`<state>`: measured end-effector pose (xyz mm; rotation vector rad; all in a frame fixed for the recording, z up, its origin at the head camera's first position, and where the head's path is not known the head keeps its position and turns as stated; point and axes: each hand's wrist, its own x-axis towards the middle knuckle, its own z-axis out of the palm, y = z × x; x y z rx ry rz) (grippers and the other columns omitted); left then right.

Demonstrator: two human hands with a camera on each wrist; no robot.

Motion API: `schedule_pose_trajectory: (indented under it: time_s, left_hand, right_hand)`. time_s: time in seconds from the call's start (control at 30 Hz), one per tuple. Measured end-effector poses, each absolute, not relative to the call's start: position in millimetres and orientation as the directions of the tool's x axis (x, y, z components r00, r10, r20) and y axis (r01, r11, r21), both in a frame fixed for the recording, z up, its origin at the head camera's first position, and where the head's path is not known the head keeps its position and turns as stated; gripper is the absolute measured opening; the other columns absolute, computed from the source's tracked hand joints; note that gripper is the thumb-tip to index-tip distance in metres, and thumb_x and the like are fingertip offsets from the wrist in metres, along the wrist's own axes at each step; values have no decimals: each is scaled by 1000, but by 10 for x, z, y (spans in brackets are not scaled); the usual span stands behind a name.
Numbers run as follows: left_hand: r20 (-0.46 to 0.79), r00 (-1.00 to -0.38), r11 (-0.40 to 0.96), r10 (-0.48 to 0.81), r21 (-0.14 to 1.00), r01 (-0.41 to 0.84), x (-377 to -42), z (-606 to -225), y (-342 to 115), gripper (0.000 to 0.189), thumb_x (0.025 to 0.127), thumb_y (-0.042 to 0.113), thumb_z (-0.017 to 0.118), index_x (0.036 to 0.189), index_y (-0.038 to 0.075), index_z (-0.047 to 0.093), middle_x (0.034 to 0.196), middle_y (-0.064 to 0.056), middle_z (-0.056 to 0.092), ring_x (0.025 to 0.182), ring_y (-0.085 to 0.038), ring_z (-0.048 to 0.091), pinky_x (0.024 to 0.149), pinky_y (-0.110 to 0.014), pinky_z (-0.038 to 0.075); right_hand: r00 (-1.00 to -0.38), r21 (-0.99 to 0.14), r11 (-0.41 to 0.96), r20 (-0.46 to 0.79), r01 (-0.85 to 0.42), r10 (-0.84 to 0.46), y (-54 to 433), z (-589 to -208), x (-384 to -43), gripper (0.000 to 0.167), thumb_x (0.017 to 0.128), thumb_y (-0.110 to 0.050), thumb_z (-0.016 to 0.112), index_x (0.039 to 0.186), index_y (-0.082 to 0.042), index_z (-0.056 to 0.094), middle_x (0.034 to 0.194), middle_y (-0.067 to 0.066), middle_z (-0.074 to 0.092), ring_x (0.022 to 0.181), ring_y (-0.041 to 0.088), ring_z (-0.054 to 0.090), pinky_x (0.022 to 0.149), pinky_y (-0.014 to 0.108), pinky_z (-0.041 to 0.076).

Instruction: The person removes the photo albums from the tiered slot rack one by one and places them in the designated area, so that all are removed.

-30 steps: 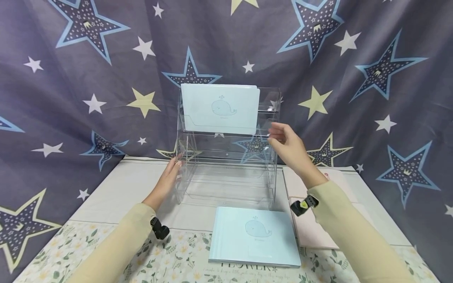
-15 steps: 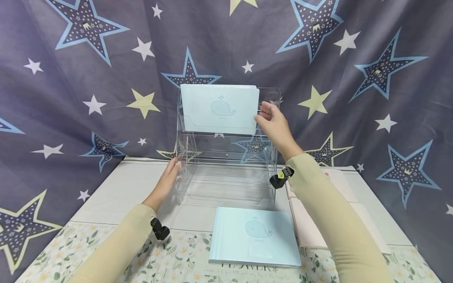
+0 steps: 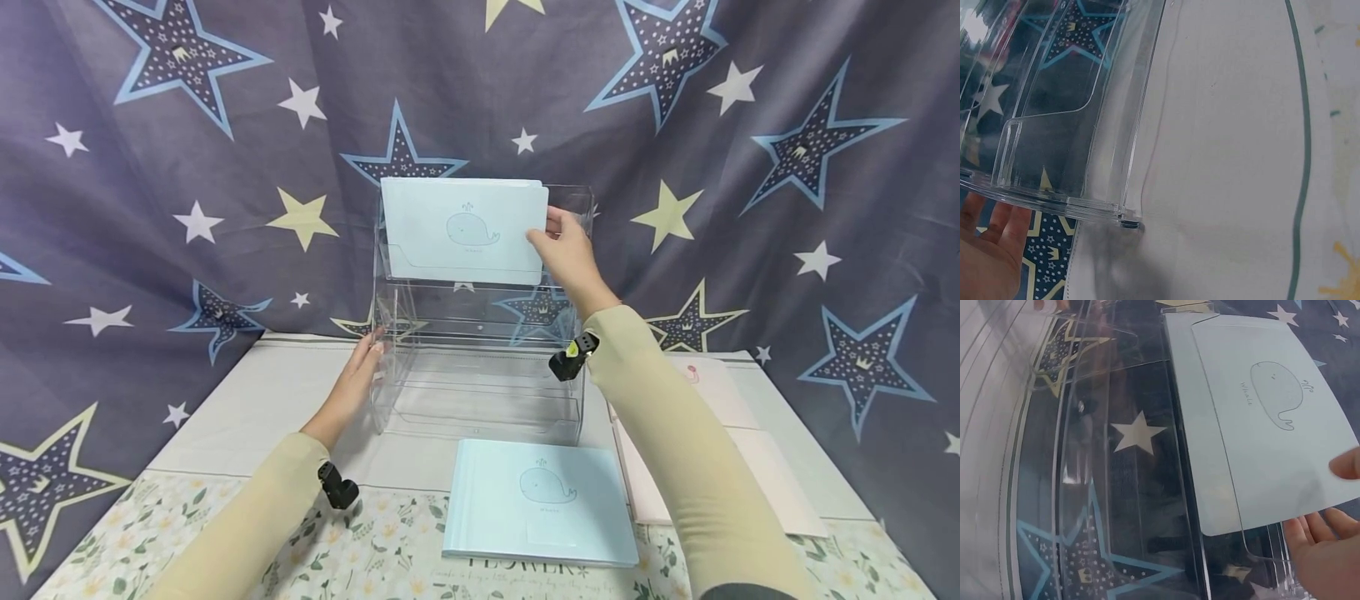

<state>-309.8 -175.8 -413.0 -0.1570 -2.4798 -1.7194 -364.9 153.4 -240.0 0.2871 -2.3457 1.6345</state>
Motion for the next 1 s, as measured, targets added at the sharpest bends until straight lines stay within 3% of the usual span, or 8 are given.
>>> schedule_pose_trajectory:
  time_s: [0.17, 0.33, 0.47, 0.63, 0.83, 1.0]
  left_hand:
    - [159, -987, 345, 11, 926, 153, -3112, -4140, -1753, 54, 110, 42, 31, 159, 19, 23, 159, -17, 31, 145, -36, 31, 114, -57, 30]
    - [163, -986, 359, 26, 919, 161, -3109, -4144, -1747, 55, 110, 43, 29, 160, 21, 22, 159, -16, 33, 145, -36, 31, 114, -56, 31]
    - [180, -983, 352, 24, 919, 176, -3094, -4132, -1741, 55, 110, 45, 30, 159, 20, 24, 156, -17, 37, 144, -35, 33, 114, -55, 32]
    - [184, -983, 346, 29, 920, 182, -3081, -4112, -1740, 58, 110, 46, 30, 160, 18, 23, 156, -18, 36, 144, -36, 32, 114, -55, 32]
    - [177, -984, 335, 39, 925, 179, -3083, -4105, -1734, 58, 110, 44, 30, 161, 18, 21, 157, -19, 34, 145, -37, 31, 114, -56, 32]
    - [174, -984, 344, 31, 923, 174, -3085, -4110, -1738, 57, 110, 44, 30, 160, 18, 21, 157, -18, 35, 144, -37, 32, 113, -56, 33]
  right_hand:
    - [-946, -884, 354, 323, -306, -10, 1493, -2386, -3691, 43, 105, -17, 49, 144, 2, 47, 133, 19, 53, 121, 27, 51, 102, 42, 44]
    - [-962, -934, 234, 258, -272, -90, 1434, -2363, -3730, 43, 103, -12, 43, 143, 3, 38, 136, 21, 47, 123, 30, 50, 104, 42, 44]
    - [-965, -959, 148, 219, -240, -142, 1407, -2355, -3773, 56, 99, -11, 54, 149, -4, 31, 143, 17, 46, 127, 30, 52, 106, 43, 44]
    - [-975, -972, 111, 193, -205, -114, 1372, -2365, -3820, 67, 93, -10, 70, 149, -6, 33, 141, 15, 48, 124, 29, 54, 104, 41, 47]
    - [-986, -983, 116, 132, -144, -103, 1369, -2378, -3837, 58, 94, -16, 71, 145, -9, 45, 138, 12, 54, 124, 27, 55, 105, 41, 45]
    - [-984, -988, 62, 130, -139, -121, 1358, -2385, -3843, 55, 96, -13, 68, 146, -9, 45, 139, 13, 54, 125, 28, 55, 105, 41, 46]
